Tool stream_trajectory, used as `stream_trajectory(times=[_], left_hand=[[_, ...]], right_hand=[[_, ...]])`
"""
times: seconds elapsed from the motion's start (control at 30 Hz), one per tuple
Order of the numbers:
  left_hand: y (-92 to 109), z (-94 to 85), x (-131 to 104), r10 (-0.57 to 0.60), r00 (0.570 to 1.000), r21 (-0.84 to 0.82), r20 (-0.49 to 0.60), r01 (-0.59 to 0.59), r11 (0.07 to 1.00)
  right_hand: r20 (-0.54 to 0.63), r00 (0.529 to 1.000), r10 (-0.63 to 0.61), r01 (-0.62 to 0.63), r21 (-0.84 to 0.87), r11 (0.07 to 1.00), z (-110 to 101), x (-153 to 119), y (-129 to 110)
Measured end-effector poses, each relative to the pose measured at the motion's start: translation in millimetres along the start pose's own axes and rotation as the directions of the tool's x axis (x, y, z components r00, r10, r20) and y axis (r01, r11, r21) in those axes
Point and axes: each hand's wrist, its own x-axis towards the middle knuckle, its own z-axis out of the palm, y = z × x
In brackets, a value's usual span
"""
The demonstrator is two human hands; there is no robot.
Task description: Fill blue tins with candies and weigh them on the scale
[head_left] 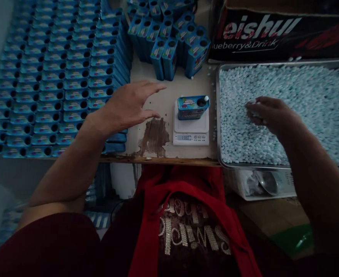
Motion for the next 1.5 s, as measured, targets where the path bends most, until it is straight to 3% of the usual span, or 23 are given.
stream_trajectory(times=[0.07,0.13,0.27,0.33,0.47,0.6,0.67,0.77,0.9,1.0,1.13,1.23,1.37,1.5], left_hand=[[-0.2,13.0,1.2,-0.034,0.998,-0.11,-0.043,0.029,0.994],[0.4,38.6,5.8,-0.094,0.989,-0.244,-0.112,0.065,0.968],[9.2,102.7,24.6,-0.209,0.948,-0.539,-0.238,0.05,0.841],[17.5,123.3,36.1,-0.224,0.933,-0.645,-0.282,-0.011,0.764],[40.1,129.5,63.4,-0.188,0.905,-0.665,-0.382,-0.128,0.735],[75.7,123.8,98.4,-0.071,0.906,-0.576,-0.417,-0.203,0.792],[95.0,126.2,114.8,0.008,0.903,-0.514,-0.43,-0.253,0.82],[116.3,135.0,132.6,0.071,0.895,-0.446,-0.44,-0.287,0.848],[129.1,146.4,144.1,0.08,0.903,-0.392,-0.422,-0.261,0.882],[135.5,149.8,147.7,0.076,0.915,-0.378,-0.397,-0.239,0.894],[141.6,151.3,151.7,0.051,0.926,-0.435,-0.374,-0.224,0.872],[136.2,157.7,155.7,0.006,0.942,-0.557,-0.336,-0.204,0.805],[111.1,167.9,151.8,-0.072,0.957,-0.728,-0.281,-0.163,0.666],[82.1,154.9,115.6,-0.119,0.946,-0.733,-0.302,-0.15,0.664]], right_hand=[[-0.01,0.984,0.178,-0.164,0.342,0.925,-4.9,-2.3,-6.5],[0.005,0.967,0.256,-0.226,0.483,0.846,-6.4,-5.8,-11.6],[0.067,0.974,0.218,-0.203,0.687,0.698,-3.6,-3.6,-9.9],[0.086,0.981,0.173,-0.18,0.734,0.655,-0.5,2.4,-4.4],[0.059,0.99,0.127,-0.113,0.872,0.476,8.5,11.2,-3.7],[-0.099,0.994,-0.035,0.105,0.947,0.304,15.9,8.6,-27.6],[-0.18,0.976,-0.12,0.21,0.925,0.318,18.6,5.6,-41.0],[-0.323,0.929,-0.181,0.37,0.83,0.418,24.9,1.0,-52.6],[-0.486,0.844,-0.226,0.527,0.676,0.514,35.8,-2.4,-51.2],[-0.521,0.816,-0.252,0.559,0.594,0.578,38.0,-1.5,-45.8],[-0.444,0.848,-0.29,0.505,0.508,0.697,27.3,-4.7,-44.1],[-0.428,0.873,-0.233,0.448,0.515,0.731,7.7,-10.0,-42.7],[-0.358,0.922,-0.146,0.332,0.54,0.773,-22.5,-7.0,-24.9],[-0.215,0.977,-0.008,0.156,0.686,0.711,-27.6,-1.8,0.5]])
